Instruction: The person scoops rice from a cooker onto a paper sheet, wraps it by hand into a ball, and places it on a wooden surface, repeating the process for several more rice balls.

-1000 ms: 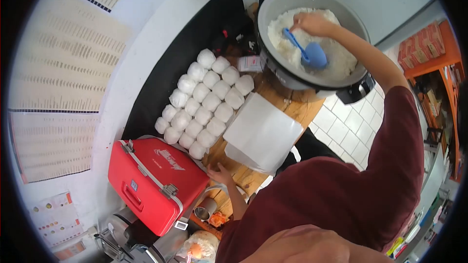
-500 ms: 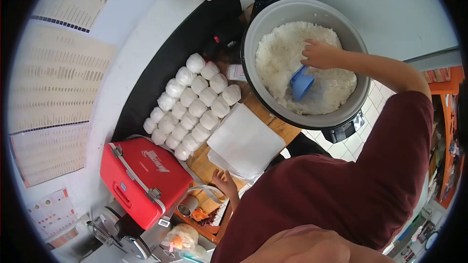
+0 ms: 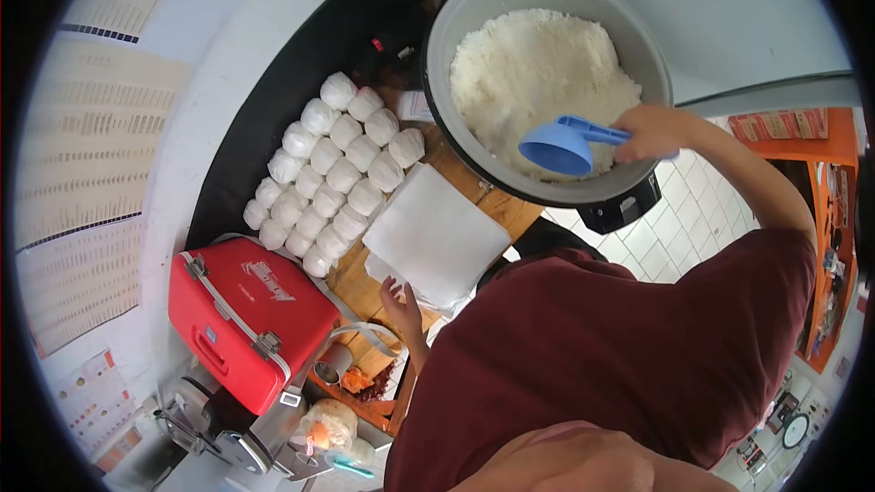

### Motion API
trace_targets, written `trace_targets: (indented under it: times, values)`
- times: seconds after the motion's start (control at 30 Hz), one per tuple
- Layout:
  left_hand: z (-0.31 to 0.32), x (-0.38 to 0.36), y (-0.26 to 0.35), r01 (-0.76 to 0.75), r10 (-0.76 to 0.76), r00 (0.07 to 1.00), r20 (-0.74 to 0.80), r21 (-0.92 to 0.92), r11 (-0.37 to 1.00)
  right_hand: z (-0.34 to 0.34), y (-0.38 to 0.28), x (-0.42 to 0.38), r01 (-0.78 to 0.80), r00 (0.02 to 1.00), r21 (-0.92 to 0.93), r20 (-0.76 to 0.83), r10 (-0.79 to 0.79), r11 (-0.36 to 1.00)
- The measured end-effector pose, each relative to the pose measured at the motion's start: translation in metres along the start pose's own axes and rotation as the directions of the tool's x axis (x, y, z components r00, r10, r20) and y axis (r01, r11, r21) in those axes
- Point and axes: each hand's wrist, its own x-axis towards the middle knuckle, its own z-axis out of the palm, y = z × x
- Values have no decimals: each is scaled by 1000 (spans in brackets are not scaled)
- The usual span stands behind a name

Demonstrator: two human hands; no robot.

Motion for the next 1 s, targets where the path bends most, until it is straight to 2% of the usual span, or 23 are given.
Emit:
trace_targets:
  times: [0.07, 0.13, 0.2, 0.23, 0.27, 0.4, 0.47, 0.63, 0.7, 0.83, 0.9, 0.93, 0.97, 1.0]
  values:
    - [-1, 4, -6, -45, 45, 998, 36, -9, 999, 31, 2, -15, 127, 991, 127, -69, -119, 984]
    - [1, 6, -2, -55, 56, 997, 53, -25, 998, 39, -12, -29, 93, 992, 181, -104, -75, 979]
    - [3, 10, 3, -42, 48, 992, 119, -45, 998, 36, -16, -36, 58, 998, 496, -39, -45, 866]
    - [4, 14, 4, -84, 85, 987, 137, -9, 996, 45, -8, -32, 57, 998, 586, -42, -39, 809]
    - [5, 16, 5, -93, 93, 985, 144, -9, 996, 45, -7, -33, 55, 998, 593, -46, -34, 804]
    - [5, 18, 3, -115, 109, 973, 204, 19, 993, 52, 2, -38, 84, 994, 474, -103, -40, 876]
    - [4, 18, 1, -115, 107, 971, 216, 24, 993, 47, -4, -45, 110, 958, 216, -284, -45, 970]
    - [1, 18, -13, -115, 108, 976, 189, 24, 993, 43, -14, -58, 77, 933, 67, -356, -48, 995]
    - [0, 16, -18, -110, 103, 977, 188, 27, 994, 43, -13, -59, 41, 898, -170, -426, -111, 985]
    - [-4, 9, -24, -98, 81, 973, 216, 71, 993, 42, 3, -60, 21, 895, -192, -435, -104, 981]
    - [-5, 4, -22, -77, 59, 976, 210, 78, 994, 44, 39, -47, 210, 675, -315, -638, -371, 926]
    - [-5, 3, -21, -56, 38, 977, 208, 83, 995, 39, 42, -46, 214, 672, -318, -638, -376, 923]
    - [-6, 5, -11, -54, 36, 979, 203, 84, 995, 24, 33, -54, 234, 747, 32, -646, -158, 972]
    - [-4, 10, -1, -11, 20, 980, 200, -43, 999, 14, 27, -57, 212, 819, 378, -572, 47, 901]
